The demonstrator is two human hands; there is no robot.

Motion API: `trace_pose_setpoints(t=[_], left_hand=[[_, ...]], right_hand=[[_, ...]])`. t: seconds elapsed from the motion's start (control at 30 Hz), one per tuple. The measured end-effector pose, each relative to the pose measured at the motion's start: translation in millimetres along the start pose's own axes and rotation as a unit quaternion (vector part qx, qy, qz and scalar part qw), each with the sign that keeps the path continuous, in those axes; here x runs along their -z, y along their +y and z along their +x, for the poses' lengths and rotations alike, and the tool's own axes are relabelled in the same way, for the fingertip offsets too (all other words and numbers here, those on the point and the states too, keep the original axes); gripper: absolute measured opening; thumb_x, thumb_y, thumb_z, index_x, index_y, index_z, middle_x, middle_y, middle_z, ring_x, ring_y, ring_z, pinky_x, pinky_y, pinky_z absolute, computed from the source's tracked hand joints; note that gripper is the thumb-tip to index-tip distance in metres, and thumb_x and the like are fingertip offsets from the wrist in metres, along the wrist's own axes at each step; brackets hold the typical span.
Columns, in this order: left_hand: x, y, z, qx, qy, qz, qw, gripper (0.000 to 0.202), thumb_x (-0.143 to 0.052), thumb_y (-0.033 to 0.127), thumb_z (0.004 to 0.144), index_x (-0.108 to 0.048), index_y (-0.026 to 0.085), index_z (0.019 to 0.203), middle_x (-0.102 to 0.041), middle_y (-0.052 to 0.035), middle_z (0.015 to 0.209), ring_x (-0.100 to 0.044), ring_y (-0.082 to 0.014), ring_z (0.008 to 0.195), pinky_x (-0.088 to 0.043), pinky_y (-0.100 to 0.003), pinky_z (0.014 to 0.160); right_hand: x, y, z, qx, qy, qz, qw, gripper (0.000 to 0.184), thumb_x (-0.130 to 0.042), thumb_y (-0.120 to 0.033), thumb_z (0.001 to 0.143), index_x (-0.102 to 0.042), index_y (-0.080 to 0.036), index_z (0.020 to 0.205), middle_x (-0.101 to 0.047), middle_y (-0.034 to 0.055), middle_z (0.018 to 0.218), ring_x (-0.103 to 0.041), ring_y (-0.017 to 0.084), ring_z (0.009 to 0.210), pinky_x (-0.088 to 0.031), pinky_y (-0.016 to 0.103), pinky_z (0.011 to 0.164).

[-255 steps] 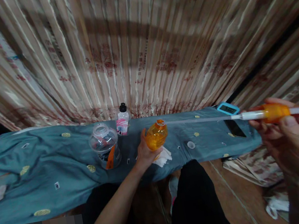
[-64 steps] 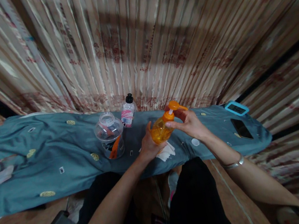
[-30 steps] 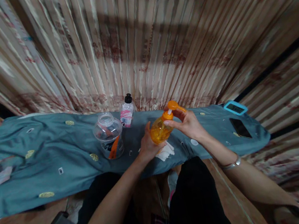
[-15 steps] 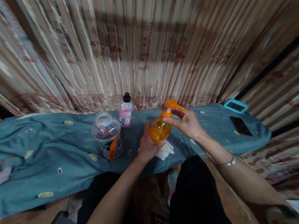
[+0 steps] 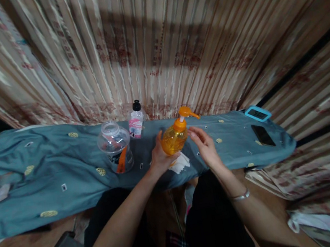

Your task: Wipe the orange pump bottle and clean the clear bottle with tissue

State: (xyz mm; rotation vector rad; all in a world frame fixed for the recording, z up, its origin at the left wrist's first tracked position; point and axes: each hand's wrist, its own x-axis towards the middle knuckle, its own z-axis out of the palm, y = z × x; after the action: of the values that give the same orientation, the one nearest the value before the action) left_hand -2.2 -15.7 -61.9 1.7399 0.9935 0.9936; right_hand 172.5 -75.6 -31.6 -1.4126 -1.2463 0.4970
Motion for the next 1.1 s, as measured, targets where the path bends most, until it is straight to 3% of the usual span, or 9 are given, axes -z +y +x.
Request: trace_pose_setpoints(t=[0.1,0.2,0.33,0.47,0.57,0.83,0.97,1.1], left_hand=[[0.4,-2.0,0.2,-0.006,0.001,-0.003,1.0,0.108,-0.087,0.036,0.063,-0.03,0.019,0.152,-0.064,-0.0137,0.138,-0.062,-0.0336,0.13,-0.051,-0.048,0.109],[0.4,-3.9,0.3,-0.018,0.007,-0.015,1.0,0.109,-0.088,0.036,0.061,-0.03,0.021,0.152,-0.063,-0.0127,0.14,-0.062,-0.034,0.129,-0.051,-0.049,0.109],[-0.2,-5.0,0.3,-0.013,0.011,-0.025,1.0,0.108,-0.088,0.035,0.061,-0.031,0.022,0.152,-0.06,-0.0129,0.144,-0.063,-0.0343,0.128,-0.05,-0.051,0.11],[-0.8,-5.5,0.6,-0.011,0.019,-0.033,0.999,0.109,-0.089,0.033,0.06,-0.032,0.024,0.152,-0.061,-0.0102,0.143,-0.063,-0.0325,0.129,-0.051,-0.046,0.109],[-0.5,-5.2,0.8,-0.012,0.026,-0.04,0.999,0.108,-0.09,0.033,0.059,-0.034,0.025,0.151,-0.06,-0.009,0.144,-0.062,-0.0316,0.13,-0.051,-0.044,0.109],[3.8,0.2,1.1,-0.01,0.038,-0.053,0.998,0.106,-0.091,0.035,0.056,-0.038,0.025,0.148,-0.056,-0.0111,0.148,-0.058,-0.0329,0.134,-0.048,-0.047,0.113],[6.1,1.8,1.3,-0.002,0.04,-0.036,0.999,0.105,-0.091,0.034,0.058,-0.038,0.026,0.148,-0.056,-0.0111,0.148,-0.058,-0.0334,0.134,-0.047,-0.049,0.112],[6.6,0.3,1.2,0.003,0.046,-0.027,0.999,0.107,-0.092,0.033,0.057,-0.036,0.028,0.149,-0.057,-0.0092,0.147,-0.06,-0.0331,0.131,-0.05,-0.048,0.11]], right_hand=[[-5.7,34.1,-24.8,-0.059,-0.02,-0.085,0.994,0.046,-0.061,-0.046,0.1,-0.058,-0.013,0.133,-0.063,0.0146,0.129,-0.062,0.028,0.12,-0.046,0.054,0.106],[-16.5,52.8,-42.6,-0.099,-0.054,-0.182,0.977,0.042,-0.07,-0.034,0.095,-0.061,-0.014,0.131,-0.059,0.0146,0.137,-0.055,0.031,0.129,-0.041,0.057,0.111],[-25.8,54.6,-48.0,-0.125,-0.096,-0.274,0.949,0.034,-0.072,-0.028,0.093,-0.064,-0.014,0.123,-0.058,0.0133,0.136,-0.052,0.031,0.131,-0.04,0.055,0.111],[-26.6,50.2,-43.2,-0.151,-0.132,-0.312,0.929,0.019,-0.068,-0.03,0.096,-0.067,-0.014,0.107,-0.067,0.0073,0.107,-0.065,0.023,0.104,-0.05,0.045,0.098],[-25.1,48.7,-42.3,-0.169,-0.136,-0.307,0.927,0.018,-0.067,-0.032,0.097,-0.066,-0.014,0.098,-0.065,0.0039,0.093,-0.065,0.02,0.091,-0.052,0.04,0.089],[-9.1,55.8,-60.4,-0.234,-0.062,-0.136,0.961,0.025,-0.069,-0.032,0.096,-0.061,-0.013,0.082,-0.056,-0.0026,0.072,-0.057,0.012,0.065,-0.051,0.028,0.067],[-2.5,58.7,-69.1,-0.272,0.004,0.032,0.962,0.023,-0.065,-0.034,0.099,-0.062,-0.012,0.092,-0.06,-0.0004,0.079,-0.059,0.011,0.065,-0.052,0.026,0.062],[0.8,49.0,-66.0,-0.279,0.049,0.178,0.942,0.021,-0.066,-0.033,0.099,-0.063,-0.012,0.1,-0.066,0.0038,0.093,-0.065,0.014,0.076,-0.057,0.03,0.07]])
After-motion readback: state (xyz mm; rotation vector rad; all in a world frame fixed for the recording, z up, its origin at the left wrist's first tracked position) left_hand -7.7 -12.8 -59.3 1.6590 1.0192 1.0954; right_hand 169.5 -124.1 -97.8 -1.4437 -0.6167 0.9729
